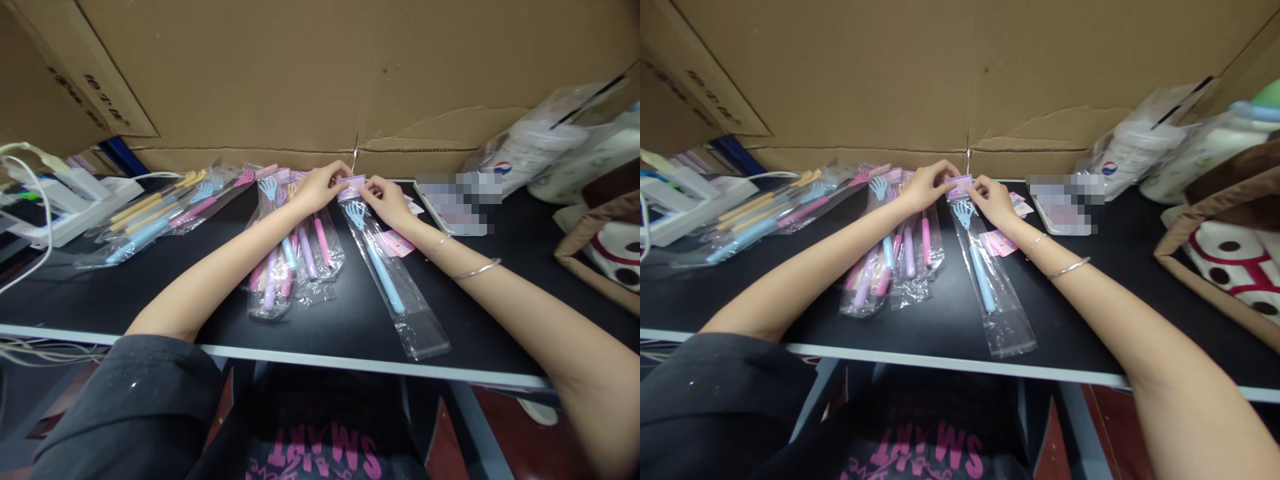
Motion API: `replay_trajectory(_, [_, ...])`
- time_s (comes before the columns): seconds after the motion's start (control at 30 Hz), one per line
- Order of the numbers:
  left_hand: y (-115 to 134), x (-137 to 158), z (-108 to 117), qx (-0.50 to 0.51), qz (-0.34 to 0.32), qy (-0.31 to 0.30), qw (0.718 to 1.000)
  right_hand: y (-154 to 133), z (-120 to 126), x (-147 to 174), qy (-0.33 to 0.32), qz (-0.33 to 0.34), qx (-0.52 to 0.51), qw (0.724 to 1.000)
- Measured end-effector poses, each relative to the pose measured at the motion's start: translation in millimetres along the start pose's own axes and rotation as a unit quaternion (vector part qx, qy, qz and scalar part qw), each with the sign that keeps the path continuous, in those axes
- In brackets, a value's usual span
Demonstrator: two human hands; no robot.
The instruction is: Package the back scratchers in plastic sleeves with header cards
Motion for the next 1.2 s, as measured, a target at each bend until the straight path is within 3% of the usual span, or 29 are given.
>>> replay_trajectory(0.33, [6,3,3,-0.019,-0.004,0.001,1.0,-5,-4,0,-0.025,0.015,-0.003,1.0])
replay_trajectory(0.7, [0,2,-2,-0.07,0.057,-0.022,0.996,3,2,0,0.019,-0.008,-0.002,1.0])
replay_trajectory(1.2, [2,0,-5,-0.059,0.03,-0.025,0.997,10,-2,-1,-0.006,-0.021,0.015,1.0])
Point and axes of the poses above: each hand's wrist, its own x-axis away from the middle knuckle, its own z-axis out of the back of the hand, y = z × x, the point moved 7 cm from there along -x, towards the middle knuckle, and after that the axes turned 10 degrees about z, right-handed, at the moved point
